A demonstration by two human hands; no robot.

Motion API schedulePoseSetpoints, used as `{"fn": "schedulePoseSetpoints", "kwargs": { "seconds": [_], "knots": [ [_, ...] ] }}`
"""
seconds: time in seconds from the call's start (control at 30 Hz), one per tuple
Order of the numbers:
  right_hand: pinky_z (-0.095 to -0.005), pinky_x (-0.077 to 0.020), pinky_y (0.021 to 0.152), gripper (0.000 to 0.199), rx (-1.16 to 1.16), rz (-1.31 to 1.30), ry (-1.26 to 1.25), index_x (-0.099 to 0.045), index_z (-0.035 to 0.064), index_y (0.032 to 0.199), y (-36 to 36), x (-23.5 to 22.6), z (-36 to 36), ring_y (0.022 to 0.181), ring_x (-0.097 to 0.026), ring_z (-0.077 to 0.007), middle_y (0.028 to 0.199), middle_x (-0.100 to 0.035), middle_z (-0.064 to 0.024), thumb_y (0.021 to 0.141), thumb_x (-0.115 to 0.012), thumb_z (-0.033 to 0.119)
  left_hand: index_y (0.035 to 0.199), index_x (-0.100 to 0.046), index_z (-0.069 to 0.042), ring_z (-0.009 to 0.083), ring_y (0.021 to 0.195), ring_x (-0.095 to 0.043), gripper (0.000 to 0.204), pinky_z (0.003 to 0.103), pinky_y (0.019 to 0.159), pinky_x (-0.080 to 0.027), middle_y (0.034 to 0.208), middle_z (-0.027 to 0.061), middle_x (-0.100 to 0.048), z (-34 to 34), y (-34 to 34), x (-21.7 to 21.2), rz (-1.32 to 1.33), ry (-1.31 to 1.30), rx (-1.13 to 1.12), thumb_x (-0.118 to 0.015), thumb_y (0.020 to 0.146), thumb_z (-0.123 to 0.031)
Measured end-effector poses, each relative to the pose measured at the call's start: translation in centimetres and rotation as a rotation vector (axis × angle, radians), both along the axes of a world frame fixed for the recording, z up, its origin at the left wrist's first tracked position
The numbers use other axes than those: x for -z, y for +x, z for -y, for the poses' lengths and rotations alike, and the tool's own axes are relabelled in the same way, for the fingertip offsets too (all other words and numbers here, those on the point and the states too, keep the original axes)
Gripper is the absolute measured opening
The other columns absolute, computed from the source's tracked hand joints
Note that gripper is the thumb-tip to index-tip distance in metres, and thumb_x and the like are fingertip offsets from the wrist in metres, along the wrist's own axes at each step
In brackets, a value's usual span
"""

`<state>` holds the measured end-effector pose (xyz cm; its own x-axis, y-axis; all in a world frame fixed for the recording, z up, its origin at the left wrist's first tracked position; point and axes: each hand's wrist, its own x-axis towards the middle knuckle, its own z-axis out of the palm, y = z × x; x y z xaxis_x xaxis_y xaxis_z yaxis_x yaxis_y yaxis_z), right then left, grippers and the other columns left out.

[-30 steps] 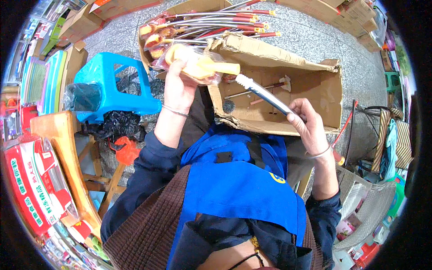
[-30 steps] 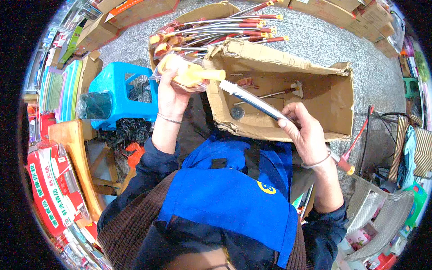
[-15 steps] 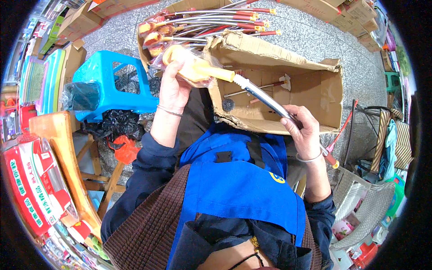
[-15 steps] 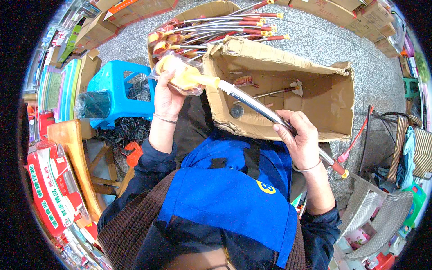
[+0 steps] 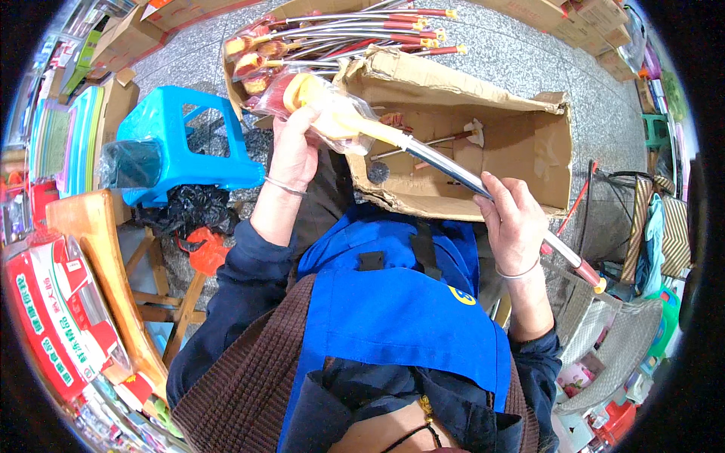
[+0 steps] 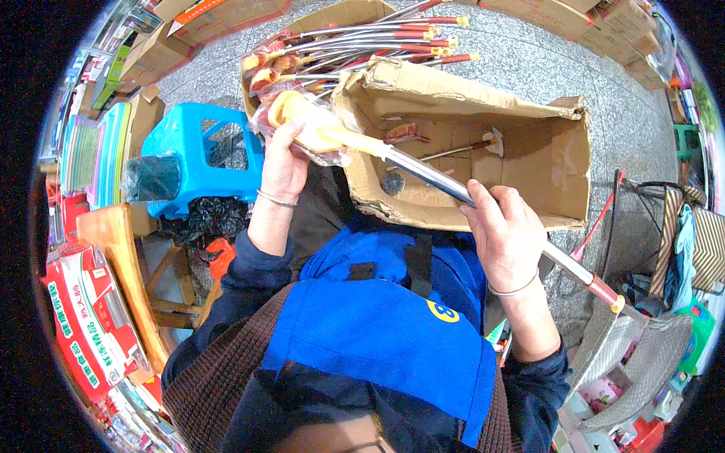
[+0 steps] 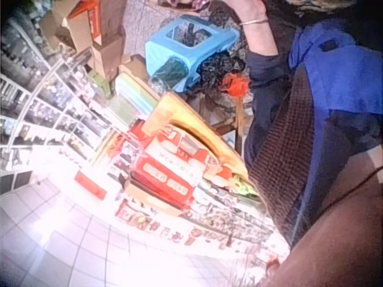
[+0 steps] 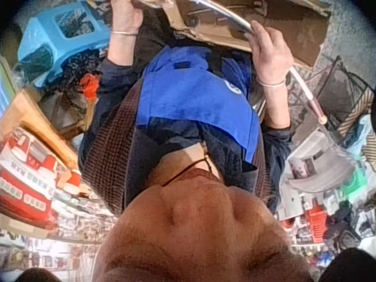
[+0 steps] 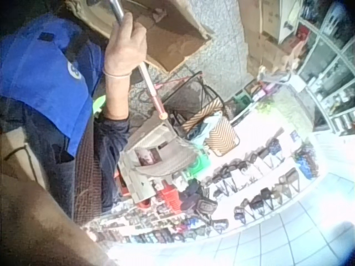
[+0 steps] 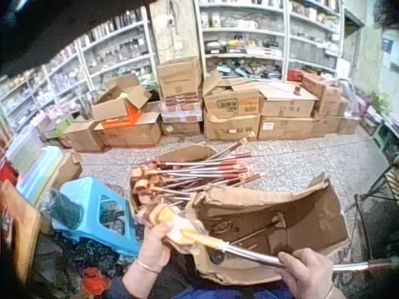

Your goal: The person assembles long-handled brooms by inserting brush heads into metal poles and securing them with plastic caps. They repeatedly pick brush heads and poles from a cardboard box, connect them, and place the finished brooms into another box.

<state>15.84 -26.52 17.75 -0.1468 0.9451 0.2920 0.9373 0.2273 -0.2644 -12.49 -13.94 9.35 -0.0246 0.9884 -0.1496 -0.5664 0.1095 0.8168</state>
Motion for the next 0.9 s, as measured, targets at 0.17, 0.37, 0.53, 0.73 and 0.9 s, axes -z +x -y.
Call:
{"fn": "schedulePoseSetpoints", "kwargs": {
  "seconds": [0.17,0.37,0.53,0.73,0.9],
  "knots": [
    [-0.0272,-0.0451,0.053,0.027,0.078,-0.675,-0.551,-0.066,0.0056,0.107,1.5,0.8,0.3,0.059,-0.054,-0.0109,0.069,-0.058,-0.0024,0.083,-0.070,0.018,0.126,-0.047,-0.002,0.0219,0.109,-0.059,0.048,0.037,0.093,-0.050,0.116,0.0090,-0.059,0.2,0.3,0.2,-0.018,0.102,0.066,-0.061,0.081,-0.005],
    [-0.0196,-0.0376,0.046,0.031,0.261,-1.374,-1.273,-0.063,0.0022,0.107,2.6,2.5,1.7,0.055,-0.050,-0.0074,0.072,-0.058,-0.0011,0.088,-0.065,0.027,0.125,-0.049,-0.002,0.0203,0.102,-0.062,0.049,0.034,0.090,-0.051,0.113,0.0084,-0.061,-0.2,1.1,0.1,-0.102,0.097,0.157,-0.064,0.078,-0.004],
    [-0.0334,-0.0505,0.064,0.035,0.072,-0.296,-0.198,-0.063,0.0055,0.105,1.4,3.8,2.2,0.072,-0.063,-0.0256,0.082,-0.061,-0.0099,0.072,-0.073,0.008,0.125,-0.048,-0.002,0.0186,0.100,-0.062,0.050,0.034,0.090,-0.051,0.111,0.0072,-0.061,0.0,3.0,0.8,-0.028,0.061,0.164,-0.064,0.078,-0.005],
    [-0.0302,-0.0494,0.056,0.032,-0.017,-0.470,-0.207,-0.063,0.0025,0.109,1.8,3.3,2.5,0.062,-0.062,-0.0193,0.075,-0.064,-0.0102,0.079,-0.071,0.009,0.120,-0.051,-0.002,0.0209,0.099,-0.063,0.044,0.035,0.090,-0.051,0.107,0.0083,-0.063,0.5,3.4,1.1,-0.019,0.077,0.170,-0.064,0.078,-0.005],
    [-0.0219,-0.0364,0.040,0.032,0.268,-1.706,-1.417,-0.062,-0.0023,0.104,3.0,2.8,2.8,0.049,-0.051,-0.0124,0.072,-0.061,-0.0097,0.080,-0.071,0.017,0.114,-0.053,0.001,0.0221,0.091,-0.065,0.039,0.035,0.084,-0.054,0.101,0.0097,-0.064,-0.2,3.1,0.9,0.043,0.122,0.310,-0.064,0.077,-0.002]
  ]
}}
